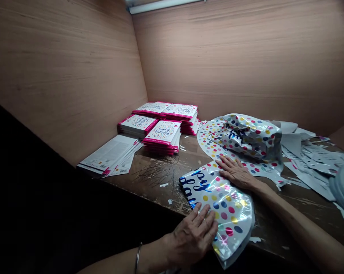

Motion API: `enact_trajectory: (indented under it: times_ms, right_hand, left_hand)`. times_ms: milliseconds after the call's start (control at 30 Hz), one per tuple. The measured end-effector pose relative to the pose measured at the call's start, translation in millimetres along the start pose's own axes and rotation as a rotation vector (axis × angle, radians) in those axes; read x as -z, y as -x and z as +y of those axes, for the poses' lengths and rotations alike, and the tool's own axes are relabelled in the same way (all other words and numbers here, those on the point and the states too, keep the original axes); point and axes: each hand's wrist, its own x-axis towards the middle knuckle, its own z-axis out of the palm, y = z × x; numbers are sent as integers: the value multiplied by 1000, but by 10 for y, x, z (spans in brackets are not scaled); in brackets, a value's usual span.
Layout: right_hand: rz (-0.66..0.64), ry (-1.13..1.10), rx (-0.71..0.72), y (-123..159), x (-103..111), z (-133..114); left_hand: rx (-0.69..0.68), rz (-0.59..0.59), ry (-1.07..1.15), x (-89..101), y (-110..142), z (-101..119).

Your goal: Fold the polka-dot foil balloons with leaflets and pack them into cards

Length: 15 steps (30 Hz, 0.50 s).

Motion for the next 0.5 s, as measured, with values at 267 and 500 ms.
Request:
enact_trajectory:
  times_ms: [267,500]
  right_hand:
    - [99,-256,2,-27,6,176]
    - [438,-218,-82,278,308,-8]
  left_hand:
    - [1149,391,1100,134,-277,-205]
    - [1702,484,1509,172,-479,-495]
